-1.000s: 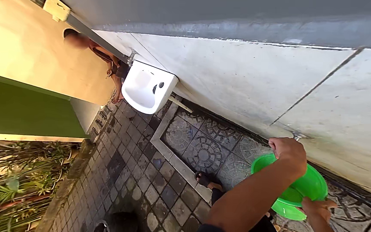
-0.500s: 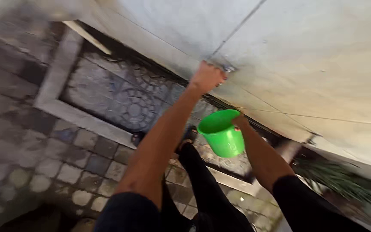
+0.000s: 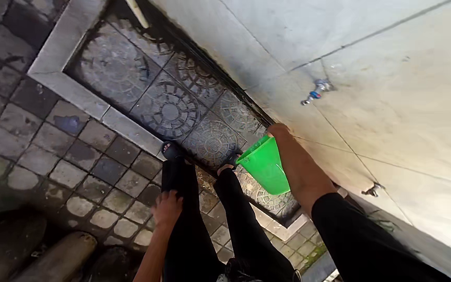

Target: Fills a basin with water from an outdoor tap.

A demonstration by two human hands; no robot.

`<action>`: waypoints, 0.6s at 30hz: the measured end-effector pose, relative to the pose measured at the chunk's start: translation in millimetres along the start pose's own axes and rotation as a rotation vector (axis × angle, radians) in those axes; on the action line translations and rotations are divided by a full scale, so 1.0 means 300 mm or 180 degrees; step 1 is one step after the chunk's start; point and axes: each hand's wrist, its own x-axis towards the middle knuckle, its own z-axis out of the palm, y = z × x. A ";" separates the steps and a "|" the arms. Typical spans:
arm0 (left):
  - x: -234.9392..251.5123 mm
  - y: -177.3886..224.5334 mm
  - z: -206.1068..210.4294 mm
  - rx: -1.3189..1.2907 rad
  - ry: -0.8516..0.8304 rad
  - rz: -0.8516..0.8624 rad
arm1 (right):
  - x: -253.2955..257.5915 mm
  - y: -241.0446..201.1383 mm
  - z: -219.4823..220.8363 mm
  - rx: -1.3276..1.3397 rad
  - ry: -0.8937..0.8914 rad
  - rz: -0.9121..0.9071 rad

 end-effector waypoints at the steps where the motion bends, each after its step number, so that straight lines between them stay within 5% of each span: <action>1: -0.061 -0.104 0.017 -0.0250 -0.0034 -0.0242 | -0.026 -0.057 -0.038 -0.0040 0.0061 -0.0035; 4: -0.222 -0.267 0.057 -0.1202 -0.0401 -0.0625 | -0.132 -0.223 -0.157 -0.0260 0.0264 -0.0211; 10: -0.301 -0.198 0.181 -0.2623 -0.0277 -0.1133 | -0.304 -0.432 -0.280 -0.0458 0.0468 -0.0219; 13: -0.310 -0.190 0.217 -0.2828 -0.0198 -0.1353 | -0.279 -0.449 -0.282 -0.0099 0.0424 -0.0307; 18: -0.308 -0.196 0.290 -0.3274 0.0013 -0.1402 | -0.330 -0.326 -0.125 0.1035 0.1806 -0.1289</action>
